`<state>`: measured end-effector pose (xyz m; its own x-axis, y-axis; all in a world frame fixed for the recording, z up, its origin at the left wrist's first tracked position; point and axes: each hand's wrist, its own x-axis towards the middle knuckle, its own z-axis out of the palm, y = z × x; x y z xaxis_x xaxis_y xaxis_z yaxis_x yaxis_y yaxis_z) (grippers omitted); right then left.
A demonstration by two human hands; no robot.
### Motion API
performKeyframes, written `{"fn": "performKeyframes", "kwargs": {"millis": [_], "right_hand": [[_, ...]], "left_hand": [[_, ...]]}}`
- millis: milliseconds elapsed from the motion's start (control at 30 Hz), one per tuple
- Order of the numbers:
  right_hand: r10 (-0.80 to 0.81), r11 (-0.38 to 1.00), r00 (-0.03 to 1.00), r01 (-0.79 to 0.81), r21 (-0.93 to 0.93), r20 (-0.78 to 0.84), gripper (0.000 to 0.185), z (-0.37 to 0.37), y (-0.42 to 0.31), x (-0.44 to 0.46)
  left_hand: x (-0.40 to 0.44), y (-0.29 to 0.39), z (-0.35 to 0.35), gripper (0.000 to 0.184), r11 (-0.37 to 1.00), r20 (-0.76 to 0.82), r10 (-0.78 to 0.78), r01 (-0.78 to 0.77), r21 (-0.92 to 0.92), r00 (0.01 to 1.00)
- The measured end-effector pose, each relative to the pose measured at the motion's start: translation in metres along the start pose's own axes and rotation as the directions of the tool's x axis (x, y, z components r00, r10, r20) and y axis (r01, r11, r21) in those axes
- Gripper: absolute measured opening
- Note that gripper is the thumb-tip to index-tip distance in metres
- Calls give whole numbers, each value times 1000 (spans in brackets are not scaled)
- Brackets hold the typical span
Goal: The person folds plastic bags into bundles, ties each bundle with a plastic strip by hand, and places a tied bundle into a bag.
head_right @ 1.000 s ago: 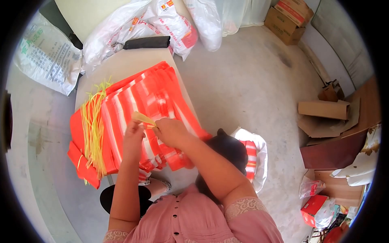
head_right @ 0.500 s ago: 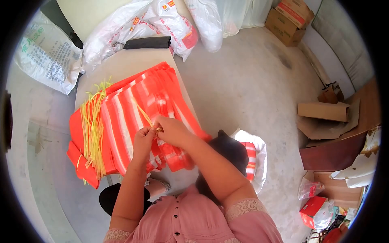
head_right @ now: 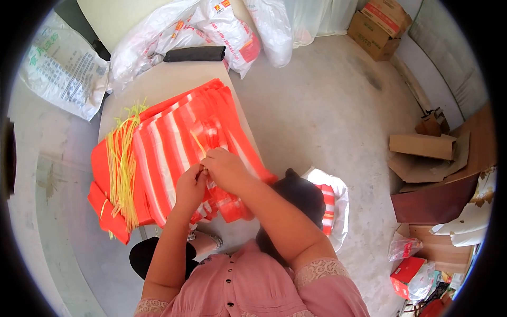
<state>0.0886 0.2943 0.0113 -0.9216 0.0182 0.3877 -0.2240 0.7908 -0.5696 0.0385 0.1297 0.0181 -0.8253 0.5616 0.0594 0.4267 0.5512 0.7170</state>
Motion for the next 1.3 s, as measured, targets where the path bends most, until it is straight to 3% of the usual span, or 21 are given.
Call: {"fn": "performKeyframes", "kwargs": {"millis": [100, 200, 367, 467, 567, 600, 667, 800, 900, 967, 1000, 1200, 1267, 1300], "right_hand": [[34, 999, 999, -34, 22, -3, 14, 2, 0, 0], [90, 993, 996, -91, 70, 17, 14, 2, -2, 1], [204, 966, 978, -207, 157, 40, 20, -3, -8, 3], [440, 767, 857, -514, 384, 269, 29, -13, -16, 9], [450, 734, 834, -549, 399, 320, 33, -17, -14, 9], [423, 795, 863, -500, 345, 275, 32, -16, -14, 8], [352, 893, 915, -392, 223, 197, 30, -12, -12, 6], [319, 911, 937, -345, 226, 145, 29, -8, -8, 4], [271, 931, 956, -289, 221, 110, 26, -2, 1, -1], [268, 939, 949, -296, 175, 168, 21, -9, -1, -2], [251, 946, 950, -282, 162, 188, 19, -9, 1, -3], [291, 928, 936, -327, 178, 199, 16, -24, 1, -5], [332, 901, 926, -368, 231, 178, 17, -27, 0, -4], [328, 920, 933, -350, 174, 147, 18, -28, 1, -4]], "left_hand": [[0, -7, 9, 15, 916, 22, -199, 194, -352, 980], [1, -14, 12, 15, 853, 43, -235, 228, -471, 971], [4, -18, 17, 16, 796, 45, -314, 289, -532, 948], [6, -21, 18, 17, 784, 64, -349, 329, -527, 935], [9, -19, 18, 19, 732, 105, -382, 370, -573, 918], [10, -15, 16, 19, 706, 121, -392, 382, -597, 912], [9, -5, 9, 19, 698, 154, -386, 397, -595, 910], [12, -13, 10, 21, 691, 178, -384, 410, -596, 906], [13, -17, 9, 22, 743, 40, -416, 365, -561, 908], [15, -31, 3, 22, 972, -155, -223, 208, -110, 962], [16, -33, -1, 22, 982, -211, -92, 123, 142, 973], [12, -34, -8, 24, 977, -252, -209, 214, -11, 945], [6, -43, -9, 32, 975, -228, -221, 211, -68, 948], [4, -43, -8, 36, 973, -215, -223, 206, -99, 951]]}}
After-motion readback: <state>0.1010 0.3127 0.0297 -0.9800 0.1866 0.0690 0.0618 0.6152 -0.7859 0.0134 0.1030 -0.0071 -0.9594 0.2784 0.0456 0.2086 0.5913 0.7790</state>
